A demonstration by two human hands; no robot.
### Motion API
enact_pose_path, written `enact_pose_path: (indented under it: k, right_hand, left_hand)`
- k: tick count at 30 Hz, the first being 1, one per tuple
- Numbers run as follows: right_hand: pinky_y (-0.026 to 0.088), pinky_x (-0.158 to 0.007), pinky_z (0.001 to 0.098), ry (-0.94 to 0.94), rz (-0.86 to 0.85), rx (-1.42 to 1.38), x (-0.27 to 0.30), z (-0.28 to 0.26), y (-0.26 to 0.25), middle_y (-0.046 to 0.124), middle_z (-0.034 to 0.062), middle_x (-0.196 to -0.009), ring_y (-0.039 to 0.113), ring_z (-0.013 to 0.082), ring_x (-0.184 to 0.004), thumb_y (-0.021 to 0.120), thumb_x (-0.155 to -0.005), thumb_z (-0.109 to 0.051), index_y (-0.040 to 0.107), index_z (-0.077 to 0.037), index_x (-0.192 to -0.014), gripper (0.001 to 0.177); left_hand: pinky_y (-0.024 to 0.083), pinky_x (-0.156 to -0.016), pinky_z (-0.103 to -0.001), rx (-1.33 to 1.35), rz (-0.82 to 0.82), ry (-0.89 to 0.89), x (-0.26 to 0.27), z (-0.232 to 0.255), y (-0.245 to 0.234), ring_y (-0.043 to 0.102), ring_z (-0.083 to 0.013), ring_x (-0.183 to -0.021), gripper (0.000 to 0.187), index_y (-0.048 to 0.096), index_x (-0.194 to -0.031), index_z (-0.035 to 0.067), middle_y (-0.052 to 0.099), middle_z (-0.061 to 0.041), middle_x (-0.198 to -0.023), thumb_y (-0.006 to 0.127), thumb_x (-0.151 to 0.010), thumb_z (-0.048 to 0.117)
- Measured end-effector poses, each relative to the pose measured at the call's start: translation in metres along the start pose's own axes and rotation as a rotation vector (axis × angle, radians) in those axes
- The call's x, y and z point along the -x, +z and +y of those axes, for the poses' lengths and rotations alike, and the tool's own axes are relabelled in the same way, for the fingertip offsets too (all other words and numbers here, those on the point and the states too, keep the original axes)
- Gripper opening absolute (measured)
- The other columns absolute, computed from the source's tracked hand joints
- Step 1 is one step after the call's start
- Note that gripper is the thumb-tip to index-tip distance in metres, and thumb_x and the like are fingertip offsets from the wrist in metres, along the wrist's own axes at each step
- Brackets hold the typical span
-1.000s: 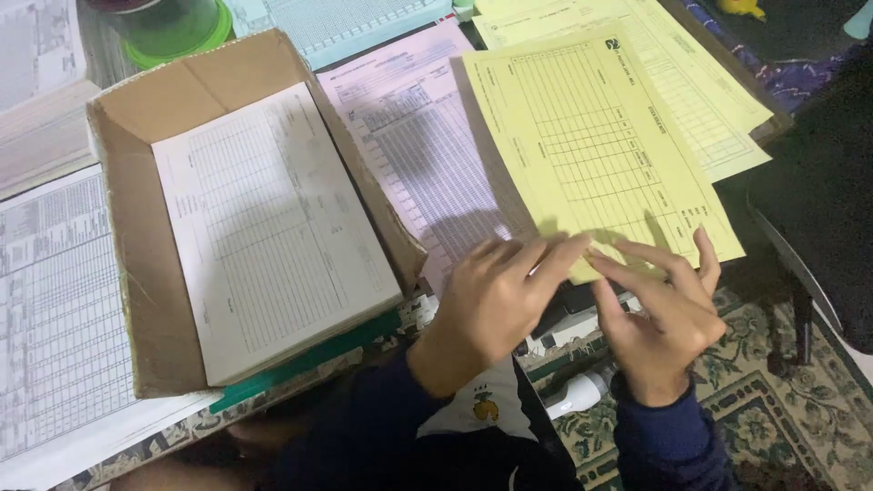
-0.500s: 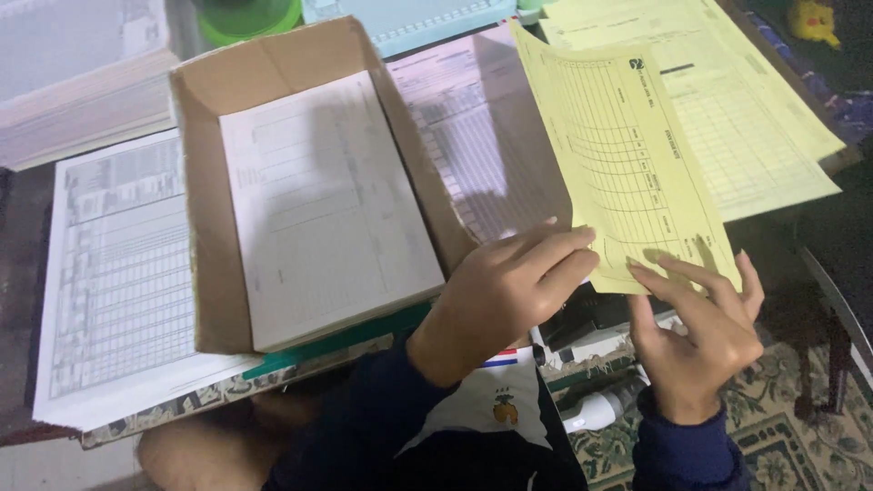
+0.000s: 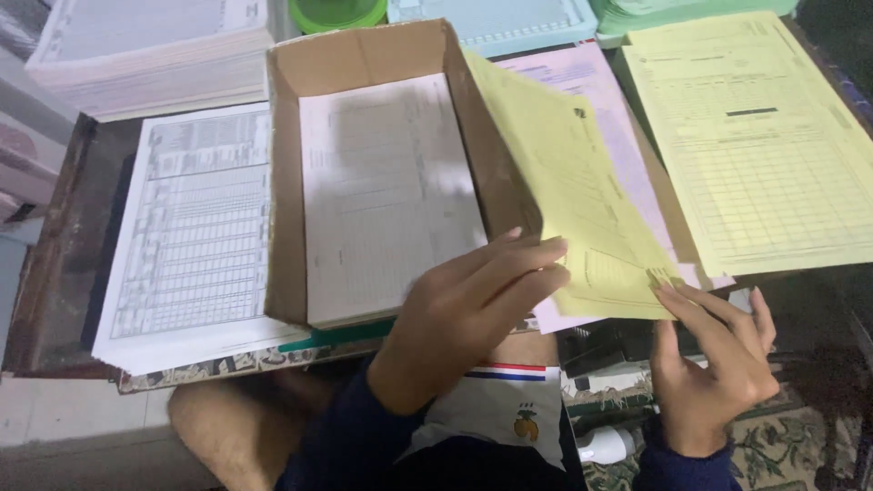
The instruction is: Sorting various colored and white documents into a cardboard box and organized piles.
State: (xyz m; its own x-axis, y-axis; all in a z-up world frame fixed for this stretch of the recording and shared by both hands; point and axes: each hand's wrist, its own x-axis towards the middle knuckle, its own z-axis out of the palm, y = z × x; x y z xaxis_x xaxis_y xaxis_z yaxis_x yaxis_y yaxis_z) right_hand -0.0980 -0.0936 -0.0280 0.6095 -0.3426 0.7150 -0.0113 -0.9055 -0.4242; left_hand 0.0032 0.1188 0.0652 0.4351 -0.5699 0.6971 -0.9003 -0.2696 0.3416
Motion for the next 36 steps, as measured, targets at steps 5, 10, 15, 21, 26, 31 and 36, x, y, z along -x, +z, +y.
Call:
enact_pose_path:
  k: [5,10,15,21,26,31,36]
  right_hand:
    - [0.039,-0.128,0.0582,-0.019,-0.018,-0.099,-0.003,-0.014,0.013,0.075,0.0201,-0.106,0.069,0.0331,-0.107,0.077,-0.077,0.021,0.075,0.003,-0.101,0.03]
    - [0.037,-0.13,0.061,-0.084,-0.038,-0.162,-0.014,-0.037,0.024,0.075,0.0184,-0.104,0.07,0.0349,-0.111,0.078,-0.08,0.024,0.074,0.001,-0.096,0.028]
    - [0.033,-0.127,0.0585,-0.209,-0.117,-0.227,-0.024,-0.054,0.042,0.076,0.0139,-0.105,0.071,0.0332,-0.111,0.075,-0.081,0.021,0.075,-0.005,-0.094,0.03]
    - [0.024,-0.128,0.053,-0.316,-0.209,-0.266,-0.019,-0.066,0.07,0.078,0.0059,-0.105,0.069,0.0268,-0.114,0.077,-0.081,0.013,0.077,-0.012,-0.094,0.029]
    - [0.023,-0.125,0.052,-0.359,-0.32,-0.235,-0.008,-0.072,0.078,0.077,0.0033,-0.109,0.068,0.023,-0.116,0.077,-0.079,0.005,0.077,-0.014,-0.098,0.027]
    - [0.039,-0.102,0.0344,-0.395,-0.515,-0.238,-0.014,-0.073,0.071,0.074,0.005,-0.12,0.064,0.019,-0.122,0.081,-0.073,-0.013,0.077,-0.012,-0.106,0.033]
    - [0.046,-0.103,0.0361,-0.37,-0.596,-0.225,-0.02,-0.075,0.071,0.07,0.008,-0.129,0.06,0.0218,-0.129,0.082,-0.071,-0.016,0.076,-0.011,-0.107,0.037]
  left_hand:
    - [0.061,-0.103,-0.04,-0.064,0.036,-0.066,0.029,-0.009,-0.021,0.073,-0.026,-0.111,0.019,0.069,-0.106,0.007,0.072,-0.01,-0.122,0.076,-0.089,0.005]
    - [0.06,-0.105,-0.041,-0.142,0.115,-0.176,0.055,-0.015,-0.044,0.074,-0.0238,-0.108,0.019,0.07,-0.101,0.009,0.074,-0.008,-0.117,0.079,-0.085,0.007]
    - [0.057,-0.101,-0.037,-0.237,0.194,-0.313,0.076,-0.022,-0.065,0.068,-0.0256,-0.114,0.015,0.074,-0.098,0.004,0.073,-0.006,-0.114,0.075,-0.084,-0.003]
    - [0.031,-0.122,-0.055,-0.377,0.031,-0.426,0.108,-0.027,-0.071,0.058,-0.0223,-0.133,0.048,0.069,-0.118,0.016,0.068,0.001,-0.132,0.079,-0.073,0.004]
    - [0.013,-0.118,-0.076,-0.425,-0.029,-0.395,0.124,-0.034,-0.053,0.061,-0.0184,-0.125,0.025,0.073,-0.107,0.02,0.073,0.006,-0.118,0.078,-0.082,0.017]
    - [0.015,-0.112,-0.085,-0.523,-0.065,-0.416,0.142,-0.049,-0.037,0.062,-0.0212,-0.124,0.03,0.071,-0.112,0.014,0.071,0.002,-0.124,0.075,-0.083,0.014]
    - [0.023,-0.12,-0.069,-0.508,-0.014,-0.407,0.147,-0.056,-0.032,0.061,-0.0214,-0.126,0.033,0.07,-0.117,0.009,0.07,-0.004,-0.127,0.074,-0.088,0.024]
